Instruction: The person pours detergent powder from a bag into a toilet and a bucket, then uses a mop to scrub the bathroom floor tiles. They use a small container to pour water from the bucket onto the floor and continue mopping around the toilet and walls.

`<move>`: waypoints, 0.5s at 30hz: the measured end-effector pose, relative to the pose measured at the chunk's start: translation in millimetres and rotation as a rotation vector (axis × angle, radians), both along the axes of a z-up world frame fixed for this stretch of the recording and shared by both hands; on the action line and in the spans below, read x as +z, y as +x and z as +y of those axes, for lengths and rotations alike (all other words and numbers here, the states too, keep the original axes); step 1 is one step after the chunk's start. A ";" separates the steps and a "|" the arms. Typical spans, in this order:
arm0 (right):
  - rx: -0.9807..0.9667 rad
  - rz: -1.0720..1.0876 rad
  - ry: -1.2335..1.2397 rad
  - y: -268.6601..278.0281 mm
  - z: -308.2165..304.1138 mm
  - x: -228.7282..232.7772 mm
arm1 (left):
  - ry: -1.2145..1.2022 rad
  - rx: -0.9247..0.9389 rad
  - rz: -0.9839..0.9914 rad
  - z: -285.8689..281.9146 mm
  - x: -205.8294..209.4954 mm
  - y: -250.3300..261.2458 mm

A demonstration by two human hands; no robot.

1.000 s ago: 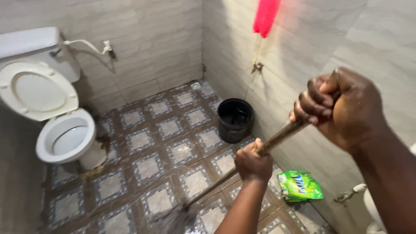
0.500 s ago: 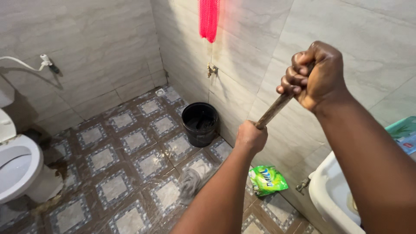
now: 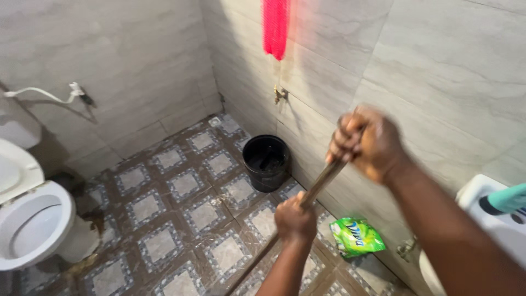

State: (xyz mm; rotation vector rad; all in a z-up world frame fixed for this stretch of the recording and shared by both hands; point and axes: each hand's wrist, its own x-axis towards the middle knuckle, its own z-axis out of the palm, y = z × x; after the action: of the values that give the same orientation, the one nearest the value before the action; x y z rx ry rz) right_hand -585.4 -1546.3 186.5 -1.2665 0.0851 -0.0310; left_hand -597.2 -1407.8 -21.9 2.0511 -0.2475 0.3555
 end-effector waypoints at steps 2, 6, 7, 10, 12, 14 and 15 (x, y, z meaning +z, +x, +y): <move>-0.010 -0.062 -0.137 4.8 -13.8 39.2 | -0.066 0.089 0.179 -36.0 27.9 17.1; -0.054 -0.138 -0.367 16.1 -11.5 81.9 | -0.233 -0.053 0.132 -69.8 60.0 54.1; -0.055 -0.158 -0.407 22.7 -9.7 81.8 | -0.264 -0.087 0.128 -77.1 60.7 66.0; -0.048 -0.230 -0.507 41.4 -14.2 70.3 | -0.315 -0.279 0.170 -94.3 55.4 106.7; -0.017 -0.288 -0.540 51.4 -22.7 56.8 | -0.303 -0.357 0.298 -105.7 53.9 121.7; -0.123 -0.320 -0.590 72.0 -36.5 45.6 | -0.252 -0.359 0.475 -122.5 63.1 146.9; -0.179 -0.333 -0.617 82.3 -46.5 42.9 | -0.260 -0.361 0.408 -131.4 68.4 154.5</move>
State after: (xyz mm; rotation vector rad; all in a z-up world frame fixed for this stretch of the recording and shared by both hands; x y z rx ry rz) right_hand -503.0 -1592.8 229.3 -1.8477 -0.1092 -0.4500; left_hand -442.7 -1539.2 46.5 1.7321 -0.2955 -0.2421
